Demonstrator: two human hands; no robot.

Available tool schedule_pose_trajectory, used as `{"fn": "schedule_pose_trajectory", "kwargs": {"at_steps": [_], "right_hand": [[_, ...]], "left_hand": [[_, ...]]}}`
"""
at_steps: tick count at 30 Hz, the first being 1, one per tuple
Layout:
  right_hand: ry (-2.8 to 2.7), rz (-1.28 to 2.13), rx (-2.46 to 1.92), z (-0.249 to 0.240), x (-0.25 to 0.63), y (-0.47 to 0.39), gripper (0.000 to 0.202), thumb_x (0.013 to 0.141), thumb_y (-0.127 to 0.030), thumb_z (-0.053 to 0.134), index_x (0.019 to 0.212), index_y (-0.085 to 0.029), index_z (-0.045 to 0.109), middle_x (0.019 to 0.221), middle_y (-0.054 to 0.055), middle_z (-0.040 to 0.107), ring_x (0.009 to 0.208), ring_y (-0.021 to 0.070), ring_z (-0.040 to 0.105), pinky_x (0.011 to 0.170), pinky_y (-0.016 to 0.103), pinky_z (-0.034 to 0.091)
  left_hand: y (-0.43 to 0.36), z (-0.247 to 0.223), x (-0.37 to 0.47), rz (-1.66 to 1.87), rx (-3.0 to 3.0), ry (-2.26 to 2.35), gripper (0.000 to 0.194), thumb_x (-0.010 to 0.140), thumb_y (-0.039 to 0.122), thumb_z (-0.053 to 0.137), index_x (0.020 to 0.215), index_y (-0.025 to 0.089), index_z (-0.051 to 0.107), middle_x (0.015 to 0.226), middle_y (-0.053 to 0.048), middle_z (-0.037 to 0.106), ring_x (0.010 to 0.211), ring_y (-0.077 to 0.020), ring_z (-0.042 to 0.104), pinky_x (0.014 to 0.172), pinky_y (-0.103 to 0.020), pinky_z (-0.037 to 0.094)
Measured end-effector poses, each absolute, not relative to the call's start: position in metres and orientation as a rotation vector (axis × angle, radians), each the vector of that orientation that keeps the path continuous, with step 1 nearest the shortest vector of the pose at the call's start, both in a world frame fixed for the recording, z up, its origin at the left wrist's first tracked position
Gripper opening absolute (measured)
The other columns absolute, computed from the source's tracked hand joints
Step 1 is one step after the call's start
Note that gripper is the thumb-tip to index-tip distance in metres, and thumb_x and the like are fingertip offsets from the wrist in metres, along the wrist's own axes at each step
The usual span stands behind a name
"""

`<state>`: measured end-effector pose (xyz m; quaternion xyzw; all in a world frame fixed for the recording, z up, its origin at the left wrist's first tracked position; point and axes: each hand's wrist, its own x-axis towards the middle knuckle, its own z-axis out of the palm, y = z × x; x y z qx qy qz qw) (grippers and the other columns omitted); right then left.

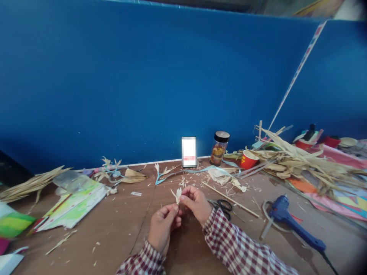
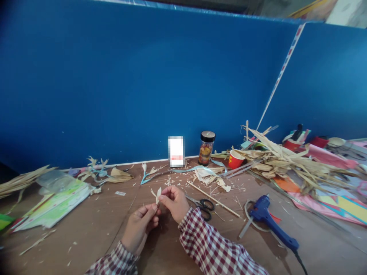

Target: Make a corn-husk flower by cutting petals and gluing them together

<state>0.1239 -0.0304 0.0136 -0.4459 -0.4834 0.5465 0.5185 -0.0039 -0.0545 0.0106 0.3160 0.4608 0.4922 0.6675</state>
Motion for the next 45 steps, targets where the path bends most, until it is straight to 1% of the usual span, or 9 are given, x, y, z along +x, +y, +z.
{"fn": "schedule_pose_trajectory", "kwargs": {"at_steps": [6,10,12,18,24,28,38,42,45], "right_hand": [[-1.163,1.349,-1.069,0.0136,0.1223,-0.0329,0.023,0.072,-0.037,0.06,0.076,-0.015,0.053,0.057,-0.004,0.053,0.048,0.0071,0.046,0.048,0.019,0.037],[-1.156,1.48,-0.946,0.0117,0.1205,-0.0349,0.024,0.07,-0.034,0.063,0.079,-0.014,0.056,0.063,-0.001,0.059,0.056,0.0087,0.053,0.058,0.022,0.042],[-1.145,1.513,-0.935,0.0118,0.1197,-0.0358,0.024,0.067,-0.033,0.066,0.079,-0.013,0.058,0.064,-0.001,0.06,0.058,0.0087,0.054,0.06,0.023,0.042],[-1.065,1.579,-0.97,0.0129,0.1184,-0.0373,0.026,0.065,-0.037,0.067,0.072,-0.013,0.059,0.057,-0.003,0.056,0.051,0.0064,0.048,0.05,0.019,0.036],[-1.043,1.582,-0.986,0.0137,0.1183,-0.0375,0.029,0.061,-0.038,0.069,0.069,-0.013,0.058,0.054,-0.003,0.056,0.049,0.0069,0.048,0.046,0.018,0.034],[-1.048,1.571,-0.975,0.0147,0.118,-0.0375,0.028,0.061,-0.037,0.069,0.069,-0.013,0.058,0.053,-0.003,0.056,0.048,0.0066,0.047,0.045,0.018,0.034],[-1.03,1.545,-0.971,0.0126,0.1161,-0.0385,0.026,0.062,-0.036,0.069,0.069,-0.013,0.059,0.057,-0.003,0.055,0.051,0.0073,0.048,0.048,0.019,0.036],[-1.02,1.551,-0.968,0.0134,0.1152,-0.0384,0.027,0.06,-0.037,0.07,0.067,-0.014,0.059,0.057,-0.003,0.055,0.051,0.0071,0.047,0.048,0.019,0.036],[-0.981,1.566,-0.975,0.013,0.1143,-0.0386,0.028,0.059,-0.037,0.07,0.068,-0.014,0.059,0.056,-0.004,0.055,0.048,0.0063,0.046,0.046,0.018,0.035]], "left_hand": [[-0.0539,0.0143,-0.0051,1.156,0.674,1.009,0.023,0.059,0.031,0.071,0.069,0.011,0.064,0.057,-0.001,0.06,0.043,-0.0034,0.048,0.042,-0.014,0.041],[-0.0534,0.0168,-0.0054,1.154,0.651,0.982,0.022,0.058,0.029,0.072,0.069,0.011,0.065,0.058,0.0,0.06,0.044,-0.0032,0.048,0.042,-0.014,0.041],[-0.0535,0.0173,-0.005,1.152,0.642,0.958,0.022,0.058,0.028,0.072,0.07,0.011,0.065,0.057,0.0,0.06,0.044,-0.0032,0.048,0.043,-0.014,0.042],[-0.0553,0.0171,-0.0048,1.13,0.677,0.915,0.017,0.061,0.026,0.07,0.07,0.011,0.066,0.057,0.001,0.059,0.045,-0.0032,0.049,0.044,-0.014,0.042],[-0.0556,0.0156,-0.0057,1.134,0.72,0.903,0.016,0.063,0.025,0.069,0.071,0.011,0.065,0.057,0.0,0.06,0.046,-0.0036,0.049,0.044,-0.014,0.041],[-0.0553,0.015,-0.005,1.153,0.725,0.921,0.017,0.062,0.025,0.069,0.071,0.011,0.066,0.057,0.0,0.06,0.046,-0.0037,0.049,0.044,-0.014,0.041],[-0.056,0.013,-0.0045,1.192,0.736,0.968,0.02,0.061,0.025,0.07,0.075,0.011,0.066,0.06,0.0,0.062,0.048,-0.0046,0.051,0.047,-0.015,0.043],[-0.0559,0.0121,-0.0047,1.199,0.755,0.975,0.02,0.062,0.025,0.07,0.076,0.011,0.066,0.061,0.0,0.062,0.049,-0.0048,0.052,0.047,-0.015,0.044],[-0.0558,0.0124,-0.0052,1.194,0.738,0.992,0.023,0.06,0.027,0.071,0.076,0.011,0.067,0.06,-0.001,0.063,0.049,-0.0058,0.053,0.047,-0.016,0.045]]}}
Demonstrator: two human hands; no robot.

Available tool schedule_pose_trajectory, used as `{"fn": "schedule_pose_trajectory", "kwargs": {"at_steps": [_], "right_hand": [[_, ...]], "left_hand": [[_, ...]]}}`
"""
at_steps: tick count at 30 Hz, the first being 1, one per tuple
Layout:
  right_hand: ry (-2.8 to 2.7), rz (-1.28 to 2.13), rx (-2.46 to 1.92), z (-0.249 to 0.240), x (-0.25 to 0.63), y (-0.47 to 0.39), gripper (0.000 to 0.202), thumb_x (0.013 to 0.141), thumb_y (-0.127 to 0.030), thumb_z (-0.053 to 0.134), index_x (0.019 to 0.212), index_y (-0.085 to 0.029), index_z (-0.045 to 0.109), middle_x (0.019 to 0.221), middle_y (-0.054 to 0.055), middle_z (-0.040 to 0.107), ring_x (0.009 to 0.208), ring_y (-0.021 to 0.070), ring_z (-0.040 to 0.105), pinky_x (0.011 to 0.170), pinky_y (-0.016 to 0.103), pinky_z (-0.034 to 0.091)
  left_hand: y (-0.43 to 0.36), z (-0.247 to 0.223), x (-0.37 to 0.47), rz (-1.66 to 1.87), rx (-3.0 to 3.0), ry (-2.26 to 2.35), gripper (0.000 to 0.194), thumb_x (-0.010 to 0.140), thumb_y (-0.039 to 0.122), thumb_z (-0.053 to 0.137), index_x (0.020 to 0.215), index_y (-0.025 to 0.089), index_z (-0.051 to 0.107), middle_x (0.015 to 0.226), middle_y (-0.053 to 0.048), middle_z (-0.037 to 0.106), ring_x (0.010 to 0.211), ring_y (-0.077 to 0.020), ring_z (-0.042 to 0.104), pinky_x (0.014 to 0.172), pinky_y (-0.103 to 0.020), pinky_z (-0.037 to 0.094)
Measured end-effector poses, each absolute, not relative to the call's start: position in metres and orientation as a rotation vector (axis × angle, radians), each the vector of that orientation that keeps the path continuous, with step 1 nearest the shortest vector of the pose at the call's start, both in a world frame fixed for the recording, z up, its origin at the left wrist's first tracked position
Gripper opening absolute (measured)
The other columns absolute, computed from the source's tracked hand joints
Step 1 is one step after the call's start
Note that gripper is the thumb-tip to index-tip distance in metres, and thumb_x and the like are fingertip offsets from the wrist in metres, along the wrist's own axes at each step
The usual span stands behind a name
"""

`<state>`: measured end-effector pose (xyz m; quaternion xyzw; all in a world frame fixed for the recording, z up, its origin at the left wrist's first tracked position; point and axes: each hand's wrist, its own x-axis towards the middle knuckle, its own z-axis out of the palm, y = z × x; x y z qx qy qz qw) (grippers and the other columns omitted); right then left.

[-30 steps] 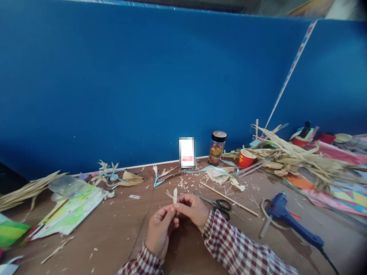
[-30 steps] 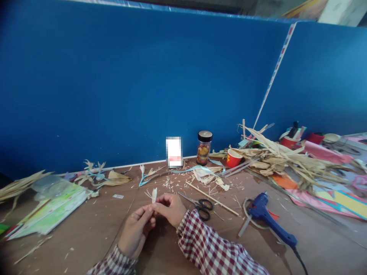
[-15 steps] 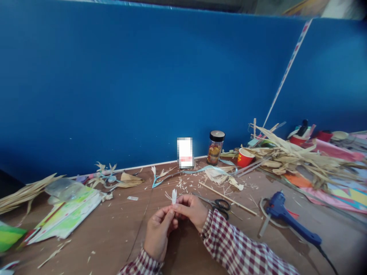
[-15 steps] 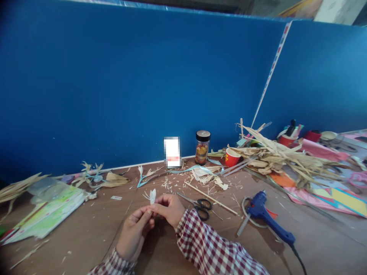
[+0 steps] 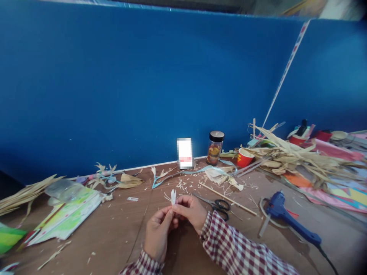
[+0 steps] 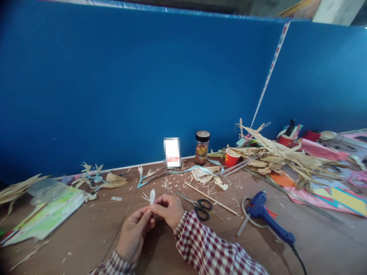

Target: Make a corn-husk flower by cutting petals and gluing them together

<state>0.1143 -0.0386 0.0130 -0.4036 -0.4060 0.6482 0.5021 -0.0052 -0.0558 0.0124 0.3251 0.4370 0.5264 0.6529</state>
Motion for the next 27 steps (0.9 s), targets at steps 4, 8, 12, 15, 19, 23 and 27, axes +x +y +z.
{"fn": "schedule_pose_trajectory", "kwargs": {"at_steps": [4,8,12,15,19,23,27], "right_hand": [[-0.937,1.568,-0.991,0.0128,0.1125,-0.0399,0.029,0.058,-0.038,0.071,0.069,-0.014,0.059,0.056,-0.004,0.055,0.048,0.0058,0.045,0.046,0.018,0.034],[-0.883,1.583,-0.965,0.0166,0.111,-0.0407,0.029,0.055,-0.037,0.073,0.066,-0.014,0.059,0.058,-0.003,0.056,0.049,0.0062,0.046,0.047,0.018,0.035],[-0.891,1.541,-0.985,0.0171,0.1127,-0.0384,0.029,0.057,-0.038,0.071,0.068,-0.014,0.059,0.06,-0.003,0.056,0.05,0.0061,0.045,0.046,0.018,0.034],[-0.936,1.48,-1.031,0.0142,0.1151,-0.0363,0.028,0.061,-0.038,0.069,0.07,-0.014,0.058,0.059,-0.004,0.052,0.049,0.0057,0.042,0.045,0.017,0.033],[-1.069,1.45,-0.996,0.0117,0.1159,-0.0361,0.026,0.063,-0.037,0.067,0.069,-0.014,0.056,0.056,-0.005,0.049,0.047,0.0055,0.04,0.044,0.018,0.033],[-1.109,1.436,-0.995,0.0103,0.1156,-0.0358,0.027,0.063,-0.038,0.067,0.069,-0.014,0.056,0.055,-0.005,0.049,0.047,0.0058,0.04,0.044,0.018,0.033],[-1.129,1.457,-0.992,0.0078,0.1164,-0.0346,0.028,0.064,-0.039,0.067,0.073,-0.014,0.058,0.058,-0.004,0.052,0.048,0.0059,0.041,0.045,0.019,0.033]], "left_hand": [[-0.055,0.0151,-0.0046,1.179,0.69,1.026,0.027,0.055,0.028,0.073,0.075,0.011,0.067,0.059,-0.002,0.064,0.048,-0.0071,0.055,0.046,-0.017,0.046],[-0.0548,0.0167,-0.0039,1.163,0.655,1.076,0.027,0.054,0.029,0.074,0.073,0.012,0.065,0.061,-0.002,0.064,0.05,-0.0083,0.057,0.048,-0.018,0.048],[-0.0544,0.0158,-0.007,1.175,0.751,1.127,0.031,0.059,0.032,0.07,0.084,0.015,0.063,0.07,-0.001,0.065,0.054,-0.0095,0.058,0.05,-0.02,0.049],[-0.0535,0.0152,-0.0102,1.239,0.868,1.159,0.037,0.062,0.033,0.068,0.094,0.016,0.061,0.081,-0.003,0.064,0.056,-0.0091,0.056,0.05,-0.021,0.048],[-0.0526,0.0142,-0.0115,1.257,0.888,1.143,0.035,0.061,0.032,0.068,0.09,0.014,0.063,0.083,-0.006,0.065,0.063,-0.0113,0.057,0.052,-0.021,0.047],[-0.0521,0.0139,-0.0105,1.25,0.821,1.156,0.034,0.058,0.033,0.071,0.085,0.014,0.066,0.078,-0.004,0.065,0.059,-0.0099,0.055,0.05,-0.02,0.045],[-0.0509,0.0167,-0.0096,1.238,0.738,1.122,0.032,0.054,0.032,0.073,0.081,0.015,0.067,0.06,0.002,0.061,0.049,-0.0064,0.05,0.047,-0.018,0.043]]}}
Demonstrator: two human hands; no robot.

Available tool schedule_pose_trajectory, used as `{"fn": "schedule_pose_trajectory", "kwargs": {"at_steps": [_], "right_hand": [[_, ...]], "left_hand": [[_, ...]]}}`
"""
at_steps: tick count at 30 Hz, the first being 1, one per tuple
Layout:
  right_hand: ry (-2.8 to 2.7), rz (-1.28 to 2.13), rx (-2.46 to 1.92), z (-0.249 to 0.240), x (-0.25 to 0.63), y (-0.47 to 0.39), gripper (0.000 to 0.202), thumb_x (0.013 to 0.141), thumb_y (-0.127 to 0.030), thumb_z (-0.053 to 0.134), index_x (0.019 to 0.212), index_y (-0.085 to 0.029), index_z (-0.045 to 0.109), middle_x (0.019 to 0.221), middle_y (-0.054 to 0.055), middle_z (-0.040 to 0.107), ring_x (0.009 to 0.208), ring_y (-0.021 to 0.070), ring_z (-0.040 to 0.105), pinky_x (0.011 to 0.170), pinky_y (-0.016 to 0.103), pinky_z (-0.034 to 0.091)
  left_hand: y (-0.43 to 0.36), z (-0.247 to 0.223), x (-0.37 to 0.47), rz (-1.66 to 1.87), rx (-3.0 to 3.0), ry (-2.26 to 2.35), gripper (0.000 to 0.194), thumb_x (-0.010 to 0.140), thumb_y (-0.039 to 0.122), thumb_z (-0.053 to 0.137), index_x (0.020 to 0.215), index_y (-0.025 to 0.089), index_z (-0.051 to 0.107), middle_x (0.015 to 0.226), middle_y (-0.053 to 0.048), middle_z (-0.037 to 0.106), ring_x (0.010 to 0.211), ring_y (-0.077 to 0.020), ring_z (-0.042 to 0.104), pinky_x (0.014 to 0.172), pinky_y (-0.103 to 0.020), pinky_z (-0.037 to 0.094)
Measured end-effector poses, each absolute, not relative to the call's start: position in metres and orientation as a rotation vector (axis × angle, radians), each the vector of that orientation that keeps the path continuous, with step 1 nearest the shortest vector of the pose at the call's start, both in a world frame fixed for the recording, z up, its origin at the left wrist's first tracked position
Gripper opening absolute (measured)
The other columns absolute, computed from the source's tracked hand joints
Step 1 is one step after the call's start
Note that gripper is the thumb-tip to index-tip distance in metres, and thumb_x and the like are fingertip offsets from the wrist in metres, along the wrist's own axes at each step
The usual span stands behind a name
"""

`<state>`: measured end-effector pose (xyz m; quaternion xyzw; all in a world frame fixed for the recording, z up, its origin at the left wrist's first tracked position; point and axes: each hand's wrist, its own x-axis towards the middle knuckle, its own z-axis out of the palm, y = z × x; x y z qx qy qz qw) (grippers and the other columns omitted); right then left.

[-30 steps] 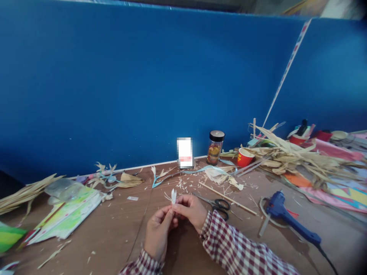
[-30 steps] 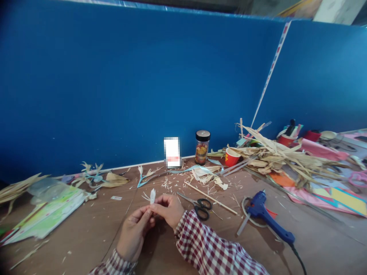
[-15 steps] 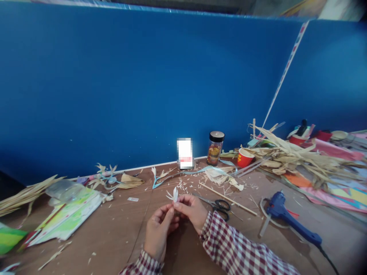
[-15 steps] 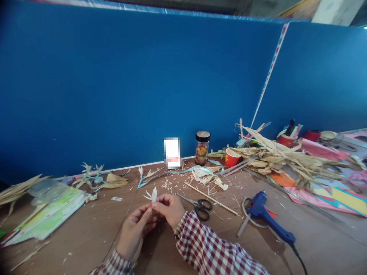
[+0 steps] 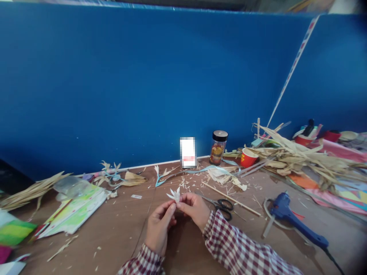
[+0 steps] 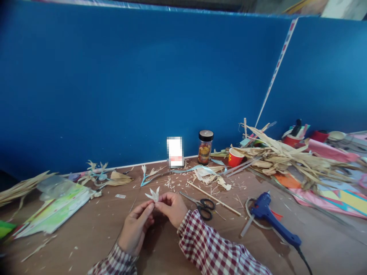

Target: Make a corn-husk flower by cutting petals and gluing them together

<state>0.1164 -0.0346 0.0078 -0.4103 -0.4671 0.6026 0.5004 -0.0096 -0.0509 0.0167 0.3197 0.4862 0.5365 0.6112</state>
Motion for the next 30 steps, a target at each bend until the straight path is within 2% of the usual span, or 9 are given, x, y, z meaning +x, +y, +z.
{"fn": "schedule_pose_trajectory", "kwargs": {"at_steps": [4,8,11,17,22,26,30], "right_hand": [[-1.147,1.496,-0.957,0.007,0.117,-0.035,0.028,0.065,-0.036,0.066,0.079,-0.014,0.056,0.062,-0.003,0.054,0.049,0.0056,0.043,0.046,0.018,0.033],[-1.099,1.485,-0.967,0.009,0.118,-0.037,0.038,0.064,-0.029,0.068,0.09,-0.018,0.043,0.06,-0.006,0.055,0.046,0.0057,0.044,0.046,0.018,0.032],[-1.09,1.458,-0.976,0.011,0.118,-0.038,0.042,0.063,-0.026,0.068,0.091,-0.02,0.037,0.059,-0.007,0.054,0.047,0.0064,0.046,0.047,0.018,0.032],[-1.189,1.347,-1.047,0.019,0.118,-0.042,0.039,0.065,-0.022,0.066,0.09,-0.02,0.036,0.059,-0.008,0.053,0.05,0.0077,0.047,0.049,0.02,0.034],[-1.244,1.264,-1.069,0.022,0.118,-0.043,0.037,0.066,-0.022,0.064,0.09,-0.021,0.036,0.06,-0.007,0.054,0.05,0.0086,0.049,0.049,0.02,0.035],[-1.258,1.209,-1.104,0.023,0.117,-0.044,0.034,0.066,-0.022,0.063,0.089,-0.021,0.037,0.062,-0.006,0.056,0.05,0.0093,0.05,0.049,0.021,0.035],[-1.34,0.992,-1.218,0.025,0.114,-0.046,0.028,0.067,-0.02,0.059,0.086,-0.022,0.038,0.06,-0.005,0.058,0.051,0.0112,0.051,0.051,0.022,0.037]], "left_hand": [[-0.05,0.02,-0.009,1.218,0.703,1.11,0.033,0.053,0.03,0.074,0.081,0.014,0.066,0.056,0.003,0.059,0.043,-0.0042,0.047,0.044,-0.017,0.041],[-0.05,0.022,-0.01,1.203,0.681,1.11,0.032,0.051,0.03,0.075,0.078,0.014,0.067,0.054,0.003,0.058,0.042,-0.0044,0.047,0.043,-0.016,0.041],[-0.05,0.023,-0.01,1.189,0.664,1.1,0.031,0.05,0.03,0.075,0.075,0.014,0.067,0.053,0.003,0.058,0.042,-0.0043,0.047,0.043,-0.016,0.042],[-0.05,0.023,-0.01,1.174,0.657,1.106,0.028,0.049,0.03,0.076,0.068,0.013,0.066,0.048,0.004,0.054,0.042,-0.0046,0.047,0.043,-0.016,0.043],[-0.05,0.021,-0.01,1.18,0.667,1.118,0.026,0.047,0.031,0.076,0.064,0.013,0.066,0.052,0.003,0.056,0.046,-0.0063,0.05,0.044,-0.018,0.045],[-0.05,0.022,-0.008,1.186,0.65,1.126,0.029,0.047,0.031,0.076,0.069,0.014,0.066,0.054,0.003,0.058,0.045,-0.0063,0.051,0.045,-0.018,0.045],[-0.055,0.025,-0.005,1.26,0.68,1.162,0.028,0.049,0.03,0.076,0.068,0.013,0.065,0.06,-0.001,0.063,0.051,-0.0093,0.056,0.047,-0.019,0.047]]}}
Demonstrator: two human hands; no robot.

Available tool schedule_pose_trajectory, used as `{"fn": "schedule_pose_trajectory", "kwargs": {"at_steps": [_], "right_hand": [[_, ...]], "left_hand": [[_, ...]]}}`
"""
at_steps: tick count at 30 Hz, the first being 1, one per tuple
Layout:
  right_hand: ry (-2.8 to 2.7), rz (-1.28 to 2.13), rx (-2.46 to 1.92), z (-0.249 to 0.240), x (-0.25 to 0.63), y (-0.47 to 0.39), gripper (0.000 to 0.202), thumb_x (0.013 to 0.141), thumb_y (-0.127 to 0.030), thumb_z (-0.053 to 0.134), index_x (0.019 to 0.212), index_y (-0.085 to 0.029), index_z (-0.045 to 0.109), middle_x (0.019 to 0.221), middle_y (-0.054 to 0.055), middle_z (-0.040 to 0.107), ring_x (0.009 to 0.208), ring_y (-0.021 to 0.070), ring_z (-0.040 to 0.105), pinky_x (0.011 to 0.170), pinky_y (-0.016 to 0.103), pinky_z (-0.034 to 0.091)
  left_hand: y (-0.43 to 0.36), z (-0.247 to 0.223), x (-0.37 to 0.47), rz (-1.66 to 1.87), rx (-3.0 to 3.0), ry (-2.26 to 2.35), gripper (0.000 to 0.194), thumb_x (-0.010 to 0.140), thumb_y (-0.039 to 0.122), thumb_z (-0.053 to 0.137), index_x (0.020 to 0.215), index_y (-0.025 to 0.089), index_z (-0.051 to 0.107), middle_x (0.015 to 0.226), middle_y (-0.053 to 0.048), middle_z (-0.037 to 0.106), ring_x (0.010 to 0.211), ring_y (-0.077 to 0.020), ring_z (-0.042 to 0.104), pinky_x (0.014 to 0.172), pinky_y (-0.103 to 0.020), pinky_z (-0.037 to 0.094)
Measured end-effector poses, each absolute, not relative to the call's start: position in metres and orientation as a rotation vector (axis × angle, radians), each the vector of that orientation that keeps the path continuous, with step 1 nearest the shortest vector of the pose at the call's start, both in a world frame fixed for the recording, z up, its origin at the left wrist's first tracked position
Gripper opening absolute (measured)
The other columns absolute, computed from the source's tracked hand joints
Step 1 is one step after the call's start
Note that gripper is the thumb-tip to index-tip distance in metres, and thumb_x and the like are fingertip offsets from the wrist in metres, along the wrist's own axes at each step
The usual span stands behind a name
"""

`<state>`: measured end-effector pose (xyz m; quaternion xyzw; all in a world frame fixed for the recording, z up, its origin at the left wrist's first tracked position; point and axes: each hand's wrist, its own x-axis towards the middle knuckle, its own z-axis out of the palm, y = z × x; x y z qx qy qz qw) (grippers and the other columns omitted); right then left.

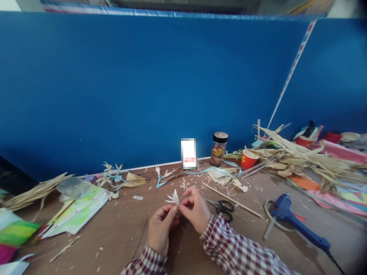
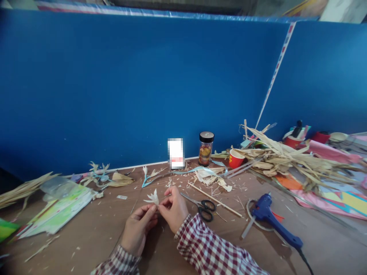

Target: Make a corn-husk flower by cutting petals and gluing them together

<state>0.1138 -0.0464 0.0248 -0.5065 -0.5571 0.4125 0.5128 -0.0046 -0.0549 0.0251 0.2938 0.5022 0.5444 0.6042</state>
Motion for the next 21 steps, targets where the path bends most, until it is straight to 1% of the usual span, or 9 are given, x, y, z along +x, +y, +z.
{"fn": "schedule_pose_trajectory", "kwargs": {"at_steps": [4,11,15,21], "right_hand": [[-1.475,0.727,-1.328,0.025,0.111,-0.051,0.024,0.068,-0.015,0.054,0.086,-0.022,0.04,0.062,-0.004,0.059,0.055,0.0132,0.054,0.055,0.024,0.038],[-1.708,0.466,-1.387,0.028,0.11,-0.057,0.023,0.07,-0.01,0.048,0.089,-0.022,0.042,0.066,-0.002,0.059,0.065,0.0157,0.056,0.059,0.025,0.037],[-1.697,0.466,-1.367,0.028,0.109,-0.057,0.024,0.071,-0.01,0.047,0.09,-0.022,0.04,0.066,-0.001,0.06,0.065,0.0156,0.056,0.06,0.024,0.037],[-1.561,0.586,-1.407,0.029,0.107,-0.057,0.024,0.07,-0.013,0.05,0.087,-0.022,0.036,0.062,-0.005,0.062,0.059,0.0147,0.057,0.058,0.024,0.04]], "left_hand": [[-0.058,0.02,-0.003,1.268,0.717,1.207,0.029,0.05,0.032,0.075,0.07,0.011,0.068,0.062,-0.004,0.067,0.056,-0.0131,0.06,0.05,-0.021,0.048],[-0.053,0.004,-0.008,1.243,0.728,1.186,0.027,0.056,0.031,0.072,0.073,0.011,0.069,0.059,-0.003,0.067,0.053,-0.0111,0.058,0.052,-0.02,0.048],[-0.052,0.002,-0.007,1.242,0.676,1.115,0.023,0.057,0.029,0.072,0.072,0.012,0.069,0.06,-0.002,0.067,0.055,-0.0103,0.059,0.055,-0.019,0.049],[-0.053,0.004,-0.005,1.279,0.623,1.048,0.023,0.057,0.027,0.072,0.074,0.011,0.069,0.065,-0.003,0.068,0.061,-0.0113,0.061,0.061,-0.021,0.05]]}}
